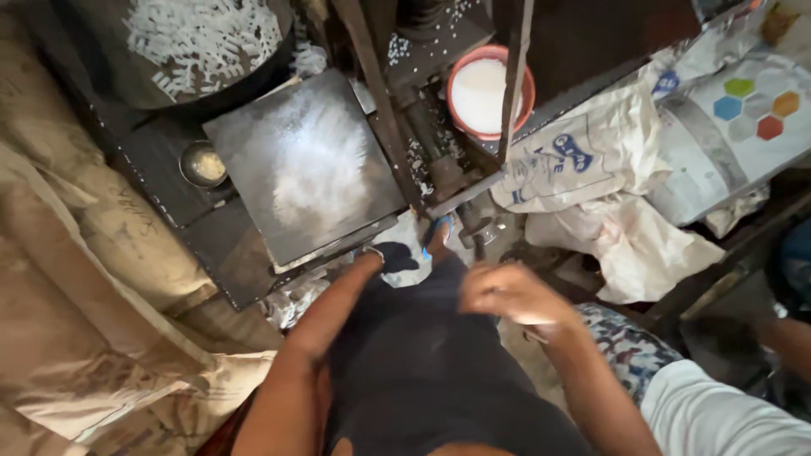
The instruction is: The person operates a manual press machine by turning a crank handle, then removes a small metal component from the press and places it on a metal tray. The person repeats this cycle multiple times.
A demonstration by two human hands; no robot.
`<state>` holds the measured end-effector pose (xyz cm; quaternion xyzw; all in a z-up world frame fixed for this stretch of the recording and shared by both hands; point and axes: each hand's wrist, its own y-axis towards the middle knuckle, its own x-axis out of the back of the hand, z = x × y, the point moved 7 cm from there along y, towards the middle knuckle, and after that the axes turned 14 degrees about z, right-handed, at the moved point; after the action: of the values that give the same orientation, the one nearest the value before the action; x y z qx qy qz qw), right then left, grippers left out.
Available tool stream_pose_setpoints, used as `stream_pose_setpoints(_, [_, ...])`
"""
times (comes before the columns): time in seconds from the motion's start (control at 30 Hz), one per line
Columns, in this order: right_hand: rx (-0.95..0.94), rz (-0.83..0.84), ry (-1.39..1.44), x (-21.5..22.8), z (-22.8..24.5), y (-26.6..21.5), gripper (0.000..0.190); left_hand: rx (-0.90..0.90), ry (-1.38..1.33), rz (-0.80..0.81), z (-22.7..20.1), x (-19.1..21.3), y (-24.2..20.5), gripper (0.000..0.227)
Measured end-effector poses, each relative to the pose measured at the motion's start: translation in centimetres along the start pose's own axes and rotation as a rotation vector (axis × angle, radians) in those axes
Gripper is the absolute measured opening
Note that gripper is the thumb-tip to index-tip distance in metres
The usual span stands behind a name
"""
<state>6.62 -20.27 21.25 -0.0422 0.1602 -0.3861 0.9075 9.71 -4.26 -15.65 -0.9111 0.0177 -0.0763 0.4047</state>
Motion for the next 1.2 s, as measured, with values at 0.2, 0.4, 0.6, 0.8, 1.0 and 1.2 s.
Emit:
stream_pose_setpoints(0.2, [-0.221, 0.411, -0.374, -7.5, -17.8, 14.2, 0.036, -0.654, -0.948, -0.262, 0.0, 5.3, -8.3, 0.042])
stream_pose_setpoints(0.4, [-0.578, -0.071, -0.969, -2.4, -30.0, 19.0, 0.066, -0.422, -1.433, -0.893, 5.9, 6.1, -17.1, 0.031])
stream_pose_setpoints(0.6, [-0.190, 0.249, -0.561, -2.0, -20.1, 16.9, 0.033, -0.326, -1.364, -0.863, 5.5, 4.8, -18.1, 0.030])
stream_pose_setpoints(0.8, [0.294, -0.702, -0.413, 10.5, -6.0, 14.3, 0.036, -0.327, -1.341, -0.769, 4.6, 8.6, -14.3, 0.030])
stream_pose_setpoints(1.0, [0.364, -0.963, -0.583, 24.3, -5.3, 19.7, 0.018, 0.015, -0.361, -1.132, 0.0, 22.5, -11.9, 0.046])
stream_pose_setpoints(1.2, [0.064, -0.702, -0.021, 29.4, -12.2, 24.3, 0.015, 0.191, 0.118, -1.102, -0.7, 30.4, -8.9, 0.048])
